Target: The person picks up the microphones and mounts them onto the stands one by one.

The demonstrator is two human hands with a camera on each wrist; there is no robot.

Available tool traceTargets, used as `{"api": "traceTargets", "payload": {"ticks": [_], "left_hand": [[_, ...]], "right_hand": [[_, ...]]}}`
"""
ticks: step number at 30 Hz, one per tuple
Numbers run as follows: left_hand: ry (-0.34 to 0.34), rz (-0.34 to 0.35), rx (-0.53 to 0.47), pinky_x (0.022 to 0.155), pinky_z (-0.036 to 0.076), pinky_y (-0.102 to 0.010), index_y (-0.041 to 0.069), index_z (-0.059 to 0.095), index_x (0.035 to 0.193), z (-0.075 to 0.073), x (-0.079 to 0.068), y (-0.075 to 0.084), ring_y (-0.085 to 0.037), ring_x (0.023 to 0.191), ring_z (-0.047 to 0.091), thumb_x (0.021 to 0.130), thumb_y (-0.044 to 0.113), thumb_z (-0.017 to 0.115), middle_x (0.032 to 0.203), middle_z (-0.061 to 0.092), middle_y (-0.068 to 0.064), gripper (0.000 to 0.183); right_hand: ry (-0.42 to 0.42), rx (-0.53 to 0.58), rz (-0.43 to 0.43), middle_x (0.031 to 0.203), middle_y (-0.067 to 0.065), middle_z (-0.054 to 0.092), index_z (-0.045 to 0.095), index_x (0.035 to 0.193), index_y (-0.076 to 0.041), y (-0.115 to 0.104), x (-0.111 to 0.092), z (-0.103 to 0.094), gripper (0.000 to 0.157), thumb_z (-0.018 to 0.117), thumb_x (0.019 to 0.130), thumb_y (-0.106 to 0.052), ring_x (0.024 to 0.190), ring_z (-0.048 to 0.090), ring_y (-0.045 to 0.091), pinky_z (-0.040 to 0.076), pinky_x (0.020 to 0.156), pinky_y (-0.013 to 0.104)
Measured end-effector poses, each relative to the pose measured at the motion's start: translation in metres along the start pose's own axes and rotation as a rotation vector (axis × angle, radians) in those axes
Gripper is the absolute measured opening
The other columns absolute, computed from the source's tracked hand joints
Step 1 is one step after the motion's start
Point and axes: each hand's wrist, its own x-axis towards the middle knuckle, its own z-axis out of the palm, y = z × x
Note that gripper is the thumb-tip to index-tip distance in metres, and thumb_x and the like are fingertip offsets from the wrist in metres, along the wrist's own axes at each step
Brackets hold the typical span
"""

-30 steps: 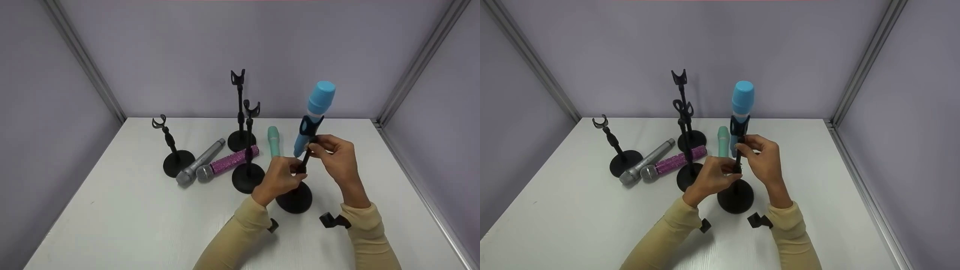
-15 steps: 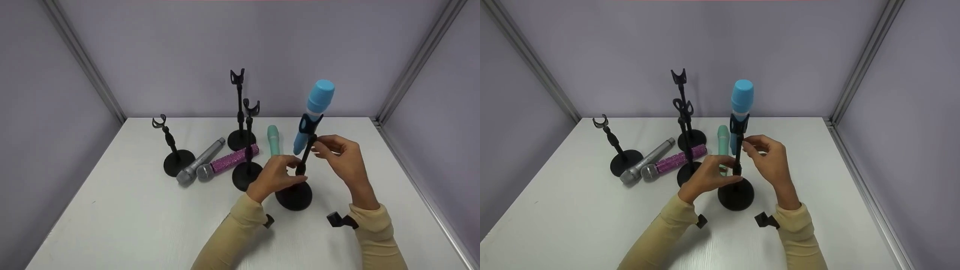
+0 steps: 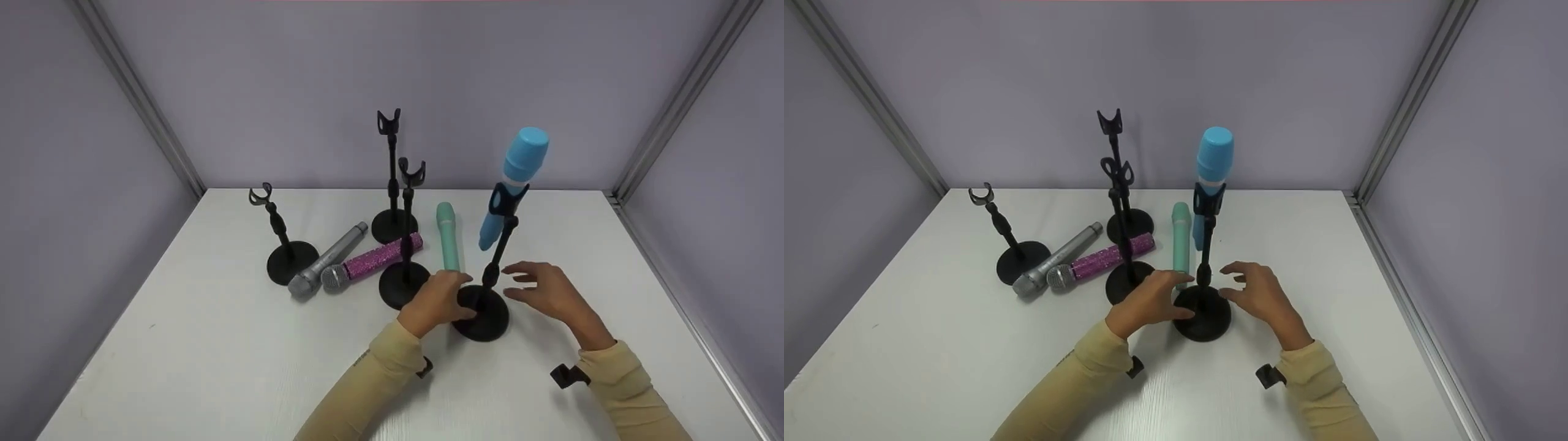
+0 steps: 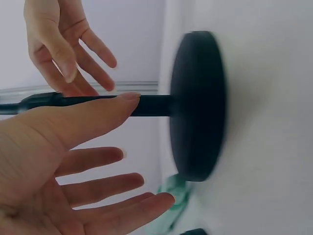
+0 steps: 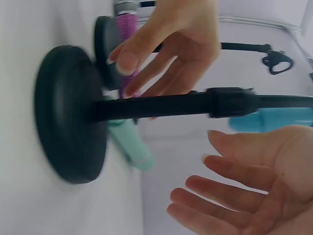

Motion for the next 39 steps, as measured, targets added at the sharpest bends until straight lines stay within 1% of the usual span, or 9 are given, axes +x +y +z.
{"api": "traceTargets", "payload": {"ticks": [4, 7, 11, 14, 23, 27, 32, 35, 39], "left_hand": [[-0.020, 0.005, 0.046, 0.097, 0.057, -0.033, 0.006, 0.071, 0.126, 0.006, 0.000, -0.003, -0.019, 0.105, 0.066, 0.081, 0.023, 0.090, 0.114, 0.073, -0.008, 0.051], [-0.020, 0.013, 0.050, 0.094, 0.056, -0.033, 0.005, 0.073, 0.120, 0.006, 0.000, -0.004, -0.018, 0.100, 0.064, 0.080, 0.020, 0.090, 0.110, 0.072, -0.008, 0.046], [-0.006, 0.006, 0.034, 0.094, 0.056, -0.033, 0.005, 0.075, 0.115, 0.006, 0.000, -0.005, -0.017, 0.097, 0.062, 0.079, 0.018, 0.091, 0.107, 0.073, -0.008, 0.042], [0.003, 0.012, 0.036, 0.088, 0.055, -0.031, 0.005, 0.076, 0.109, 0.007, -0.001, -0.005, -0.015, 0.090, 0.059, 0.079, 0.018, 0.091, 0.102, 0.072, -0.007, 0.037], [-0.040, 0.027, 0.000, 0.070, 0.045, -0.022, 0.007, 0.081, 0.096, 0.013, -0.002, -0.004, -0.008, 0.074, 0.050, 0.077, 0.018, 0.092, 0.085, 0.076, -0.002, 0.024], [-0.020, 0.049, -0.028, 0.071, 0.050, -0.019, 0.006, 0.082, 0.100, 0.017, -0.002, -0.002, -0.007, 0.074, 0.055, 0.077, 0.017, 0.092, 0.088, 0.079, -0.003, 0.027], [-0.005, 0.061, -0.030, 0.082, 0.055, -0.021, 0.006, 0.081, 0.107, 0.022, 0.001, 0.002, -0.009, 0.084, 0.064, 0.077, 0.018, 0.093, 0.099, 0.079, -0.004, 0.035], [-0.004, 0.061, -0.027, 0.084, 0.054, -0.021, 0.007, 0.081, 0.108, 0.028, 0.005, 0.006, -0.009, 0.087, 0.063, 0.077, 0.019, 0.092, 0.099, 0.077, -0.003, 0.035], [0.018, 0.104, -0.023, 0.084, 0.052, -0.021, 0.007, 0.081, 0.107, 0.036, 0.014, 0.012, -0.011, 0.090, 0.065, 0.078, 0.019, 0.092, 0.097, 0.078, -0.003, 0.033]], "right_hand": [[-0.100, -0.055, 0.022, 0.138, 0.028, 0.063, 0.067, 0.131, -0.001, 0.010, -0.001, 0.011, 0.050, 0.081, 0.086, -0.019, 0.119, 0.065, 0.050, 0.059, 0.092, 0.056], [-0.140, -0.073, 0.040, 0.138, 0.029, 0.062, 0.067, 0.131, -0.002, 0.015, -0.004, 0.020, 0.054, 0.085, 0.083, -0.020, 0.120, 0.063, 0.052, 0.058, 0.092, 0.057], [-0.153, -0.046, 0.048, 0.139, 0.030, 0.061, 0.067, 0.130, -0.001, 0.019, -0.005, 0.030, 0.054, 0.085, 0.082, -0.018, 0.119, 0.062, 0.054, 0.058, 0.094, 0.058], [-0.161, -0.028, 0.044, 0.138, 0.029, 0.062, 0.068, 0.129, 0.000, 0.021, -0.005, 0.035, 0.053, 0.085, 0.082, -0.015, 0.119, 0.063, 0.053, 0.058, 0.094, 0.056], [-0.154, -0.019, -0.002, 0.131, 0.028, 0.067, 0.067, 0.129, 0.004, 0.024, -0.005, 0.039, 0.053, 0.085, 0.082, -0.012, 0.115, 0.067, 0.047, 0.060, 0.090, 0.052], [-0.140, -0.019, -0.003, 0.128, 0.029, 0.068, 0.066, 0.128, 0.007, 0.024, -0.007, 0.039, 0.053, 0.085, 0.082, -0.011, 0.113, 0.067, 0.045, 0.060, 0.088, 0.050], [-0.128, -0.015, 0.015, 0.128, 0.029, 0.067, 0.063, 0.129, 0.009, 0.028, -0.010, 0.035, 0.055, 0.084, 0.083, -0.010, 0.115, 0.066, 0.046, 0.060, 0.089, 0.050], [-0.120, -0.027, 0.015, 0.130, 0.030, 0.066, 0.062, 0.131, 0.010, 0.033, -0.013, 0.031, 0.056, 0.084, 0.083, -0.011, 0.117, 0.065, 0.047, 0.058, 0.092, 0.053], [-0.109, -0.049, 0.003, 0.131, 0.031, 0.065, 0.061, 0.131, 0.012, 0.040, -0.015, 0.024, 0.056, 0.083, 0.085, -0.010, 0.120, 0.063, 0.049, 0.055, 0.097, 0.057]]}}
